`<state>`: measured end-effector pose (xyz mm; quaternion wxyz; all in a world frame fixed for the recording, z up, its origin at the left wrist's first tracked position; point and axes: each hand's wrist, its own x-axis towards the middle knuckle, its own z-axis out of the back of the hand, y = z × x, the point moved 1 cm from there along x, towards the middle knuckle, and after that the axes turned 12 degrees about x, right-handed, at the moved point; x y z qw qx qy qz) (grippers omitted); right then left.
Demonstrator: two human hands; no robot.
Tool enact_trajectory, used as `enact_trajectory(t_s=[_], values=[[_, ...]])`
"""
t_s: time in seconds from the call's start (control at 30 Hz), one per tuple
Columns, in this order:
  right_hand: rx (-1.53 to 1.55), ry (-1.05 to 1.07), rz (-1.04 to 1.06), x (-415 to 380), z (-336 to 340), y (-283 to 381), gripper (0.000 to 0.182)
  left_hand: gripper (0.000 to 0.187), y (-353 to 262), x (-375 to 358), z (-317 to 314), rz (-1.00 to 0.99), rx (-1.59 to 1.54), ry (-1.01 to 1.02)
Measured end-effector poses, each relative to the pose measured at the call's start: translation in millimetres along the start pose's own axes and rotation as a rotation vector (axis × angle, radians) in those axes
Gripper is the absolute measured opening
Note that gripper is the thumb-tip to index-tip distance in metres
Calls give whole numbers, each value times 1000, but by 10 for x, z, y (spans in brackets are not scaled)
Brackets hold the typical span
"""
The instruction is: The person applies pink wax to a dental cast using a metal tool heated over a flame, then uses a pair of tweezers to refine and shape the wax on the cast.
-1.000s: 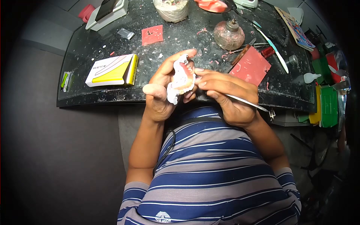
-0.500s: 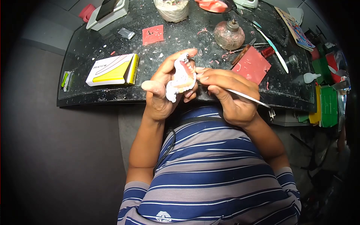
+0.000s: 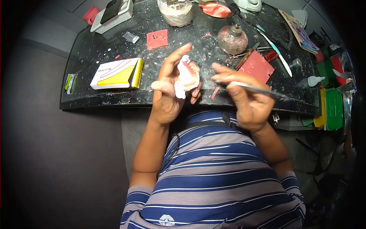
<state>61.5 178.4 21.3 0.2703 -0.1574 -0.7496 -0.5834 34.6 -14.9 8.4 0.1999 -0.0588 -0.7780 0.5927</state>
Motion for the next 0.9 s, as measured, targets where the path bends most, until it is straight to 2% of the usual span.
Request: enact_trajectory(t_s=[0.03, 0.1, 0.13, 0.17, 0.2, 0.27, 0.37, 0.43, 0.5, 0.57, 0.6, 0.63, 0.7, 0.8, 0.9], values=[[65, -71, -2, 15, 23, 20, 17, 119, 8, -2, 16, -3, 1, 0], [53, -56, 149, 105, 191, -3, 18, 119, 16, 11, 30, 45, -58, 30], [9, -139, 101, 104, 235, 42, 17, 111, 35, 16, 58, 29, -137, 86], [-35, -221, 52, 101, 274, 85, 17, 111, 31, 15, 66, 27, -138, 87], [-105, -196, 161, 150, 331, 66, 17, 106, 17, 13, 63, 21, -153, 109], [-146, -199, 167, 142, 414, 65, 18, 94, 43, 14, 78, 2, -204, 158], [-132, -281, 114, 83, 374, 94, 21, 93, 70, 4, 34, -95, -117, 128], [-32, -144, -84, 41, 350, 98, 20, 93, 71, -23, 20, -83, -114, 119], [11, -130, -76, 37, 168, 87, 13, 104, 113, -49, -13, -157, 82, 51], [-125, 22, -130, 23, 150, 85, 13, 104, 150, -43, 8, -183, 54, 72], [-149, 22, -41, 31, 106, 22, 13, 104, 150, -41, 5, -212, 68, 85], [-210, 89, -47, 60, 96, 71, 12, 105, 148, -40, 4, -243, 82, 98], [-376, 192, 113, 158, 35, 97, 11, 105, 145, -59, 17, -240, 109, 104], [-266, 134, 11, 94, -10, 31, 11, 103, 180, -73, 1, -278, 154, 104], [-299, 157, 13, 103, -24, 41, 11, 102, 181, -87, -32, -257, 214, 36]])
